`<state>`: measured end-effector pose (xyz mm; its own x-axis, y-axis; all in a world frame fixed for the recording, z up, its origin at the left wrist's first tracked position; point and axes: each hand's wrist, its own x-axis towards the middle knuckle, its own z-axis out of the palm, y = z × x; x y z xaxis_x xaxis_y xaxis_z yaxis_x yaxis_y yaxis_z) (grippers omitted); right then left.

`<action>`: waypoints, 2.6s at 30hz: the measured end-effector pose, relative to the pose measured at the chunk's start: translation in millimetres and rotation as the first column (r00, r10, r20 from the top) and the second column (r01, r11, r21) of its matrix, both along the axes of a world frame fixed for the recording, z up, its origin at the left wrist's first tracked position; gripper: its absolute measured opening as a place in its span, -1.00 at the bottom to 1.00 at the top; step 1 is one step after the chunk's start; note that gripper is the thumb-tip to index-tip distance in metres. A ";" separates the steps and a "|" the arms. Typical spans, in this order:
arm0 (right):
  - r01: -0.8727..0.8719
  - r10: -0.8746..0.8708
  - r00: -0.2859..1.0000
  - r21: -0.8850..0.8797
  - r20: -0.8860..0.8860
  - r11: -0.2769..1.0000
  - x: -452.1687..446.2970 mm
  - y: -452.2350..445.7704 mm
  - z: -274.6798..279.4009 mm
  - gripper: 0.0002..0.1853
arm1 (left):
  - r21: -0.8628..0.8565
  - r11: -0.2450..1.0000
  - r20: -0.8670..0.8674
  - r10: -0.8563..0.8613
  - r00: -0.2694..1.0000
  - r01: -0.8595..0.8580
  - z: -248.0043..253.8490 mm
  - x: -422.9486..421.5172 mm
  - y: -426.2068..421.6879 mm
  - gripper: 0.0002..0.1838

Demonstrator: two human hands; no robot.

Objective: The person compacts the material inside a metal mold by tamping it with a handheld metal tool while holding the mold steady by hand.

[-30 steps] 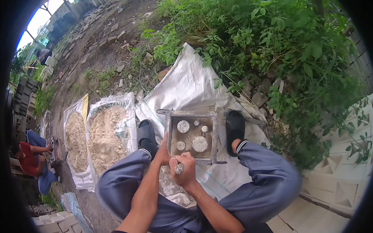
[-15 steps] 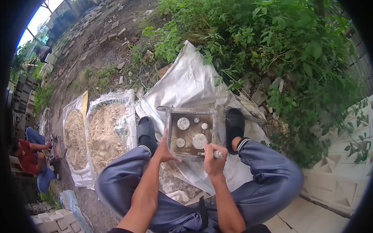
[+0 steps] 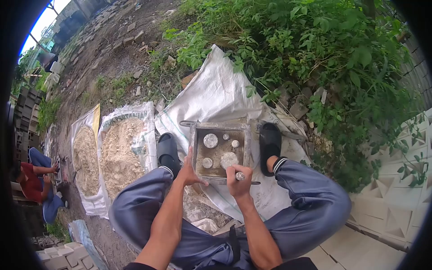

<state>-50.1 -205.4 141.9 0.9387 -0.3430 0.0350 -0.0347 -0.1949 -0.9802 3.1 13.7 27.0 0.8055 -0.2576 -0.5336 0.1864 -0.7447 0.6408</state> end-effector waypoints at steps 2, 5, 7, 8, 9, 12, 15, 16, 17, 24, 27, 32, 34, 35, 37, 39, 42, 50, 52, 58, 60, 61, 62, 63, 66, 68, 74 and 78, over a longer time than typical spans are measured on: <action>0.069 -0.070 0.996 0.026 0.049 0.997 -3.1 3.0 5.0 -0.68 | 0.004 1.000 0.053 0.000 0.999 0.000 -5.8 2.8 0.5 0.85; 0.076 -0.080 0.989 0.040 0.122 0.996 -10.3 -0.1 -21.5 -0.65 | 0.022 1.000 0.051 0.015 0.999 -0.016 -10.3 -5.7 3.7 0.85; 0.012 -0.010 0.994 -0.014 0.105 1.000 1.4 -2.7 -26.8 -0.63 | -0.028 0.999 0.066 0.030 0.997 -0.029 -6.3 -3.0 1.1 0.85; 0.011 -0.009 0.994 -0.020 0.108 1.000 0.4 -1.1 -28.3 -0.63 | -0.034 0.999 0.069 0.031 0.997 -0.029 -6.3 -5.1 -0.3 0.85; 0.066 -0.055 0.987 -0.069 0.154 0.995 -0.9 2.1 -30.4 -0.63 | -0.023 1.000 0.077 0.018 0.997 -0.016 -7.6 -7.3 0.5 0.85; -0.061 0.064 0.989 -0.021 0.133 0.998 2.2 -4.0 14.0 -0.64 | 0.008 1.000 0.109 0.000 0.994 -0.001 -10.8 1.7 1.0 0.86; -0.169 0.178 0.979 -0.088 0.095 0.982 -1.4 -16.0 -19.6 -0.64 | 0.007 1.000 0.061 -0.001 0.998 0.001 -7.7 -5.8 1.8 0.86; -0.131 0.133 0.988 -0.038 0.077 0.991 3.7 -8.3 -12.4 -0.64 | -0.012 1.000 0.017 0.022 1.000 -0.021 -4.2 -1.0 0.3 0.86; -0.089 0.091 0.993 -0.036 0.072 0.995 9.0 -5.2 -16.2 -0.60 | -0.017 1.000 0.032 0.021 0.999 -0.021 -0.8 3.7 0.0 0.86; 0.411 -0.454 0.888 0.312 0.077 0.857 -1.4 8.2 -15.8 -0.41 | 0.012 1.000 0.035 0.005 0.999 -0.005 1.7 -2.5 0.3 0.86; 0.208 -0.264 0.935 0.239 0.235 0.948 3.7 -12.0 2.0 -0.46 | -0.018 1.000 0.023 0.023 0.999 -0.022 1.9 -1.0 0.1 0.86; 0.084 -0.092 0.987 0.062 0.129 0.995 22.3 -21.0 -44.1 -0.55 | -0.052 0.999 0.086 0.015 0.996 -0.010 -4.2 -2.0 1.7 0.87; 0.126 -0.141 0.978 0.104 0.156 0.987 13.3 -18.0 -8.6 -0.55 | 0.034 0.999 0.074 0.005 0.997 -0.008 -3.9 -3.1 0.1 0.85; 0.162 -0.187 0.966 0.145 0.177 0.976 11.5 -17.5 2.2 -0.55 | 0.036 0.999 0.077 0.003 0.997 -0.006 -1.9 2.0 0.2 0.85; 0.136 -0.164 0.967 0.149 0.196 0.980 10.6 -23.7 -12.6 -0.55 | 0.028 1.000 0.023 0.009 1.000 -0.009 2.1 -1.5 0.1 0.86; 0.140 -0.142 0.977 0.023 0.160 0.990 16.7 -25.7 -42.8 -0.56 | -0.004 1.000 0.033 0.004 0.999 -0.004 0.7 0.9 -0.8 0.86; 0.117 -0.128 0.989 0.136 0.074 0.984 28.2 -27.0 -28.5 -0.56 | 0.007 1.000 0.098 -0.018 0.995 0.017 -10.3 -1.3 0.8 0.87; 0.125 -0.152 0.975 0.165 0.164 0.978 29.2 -33.1 -41.6 -0.53 | -0.033 0.999 0.043 0.005 0.999 -0.003 -1.6 0.1 -0.7 0.89; 0.196 -0.234 0.946 0.179 0.224 0.964 18.4 -26.7 -21.8 -0.53 | -0.035 0.999 0.026 0.011 1.000 -0.010 -1.9 1.2 -0.1 0.89; 0.076 -0.069 0.973 -0.020 0.221 0.997 16.2 -19.1 -22.1 -0.60 | -0.036 0.999 0.080 0.000 0.997 0.003 -5.2 -3.9 -0.7 0.87; 0.077 -0.056 0.971 -0.082 0.232 0.994 8.6 -15.2 -8.9 -0.61 | -0.014 1.000 0.155 -0.003 0.988 0.005 -7.2 -0.3 0.0 0.86; 0.086 -0.062 0.960 -0.077 0.275 0.993 5.4 -14.6 5.7 -0.60 | 0.008 1.000 0.140 -0.005 0.990 0.003 -7.7 1.8 -1.0 0.85; 0.097 -0.071 0.950 -0.069 0.304 0.993 -1.1 -16.5 15.1 -0.59 | 0.035 0.999 0.110 -0.008 0.994 0.004 -8.7 -2.9 0.4 0.85; 0.081 -0.062 0.954 -0.053 0.292 0.995 -4.9 -22.4 3.1 -0.57 | 0.003 1.000 0.136 0.003 0.991 -0.004 -11.6 -4.1 0.6 0.85; 0.173 -0.196 0.975 0.199 0.102 0.965 9.0 -20.8 -26.2 -0.56 | -0.082 0.997 0.002 0.009 1.000 -0.008 4.9 1.8 0.1 0.89; 0.146 -0.157 0.981 0.102 0.110 0.984 5.5 -23.5 -31.1 -0.54 | -0.038 0.999 0.030 -0.013 0.999 0.014 -7.8 -3.3 3.5 0.89; 0.172 -0.212 0.955 0.197 0.208 0.965 -7.1 -24.1 -50.5 -0.55 | 0.001 1.000 0.213 -0.030 0.977 0.030 -11.3 -5.3 1.2 0.86; 0.239 -0.273 0.958 0.285 0.087 0.928 5.1 -18.3 -18.6 -0.59 | 0.012 1.000 0.018 -0.025 1.000 0.025 4.9 2.4 -1.8 0.89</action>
<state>-45.0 -223.7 123.2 0.8118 -0.5836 0.0178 0.0760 0.0755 -0.9942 5.5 11.9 31.9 0.8086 -0.2716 -0.5220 0.1562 -0.7563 0.6354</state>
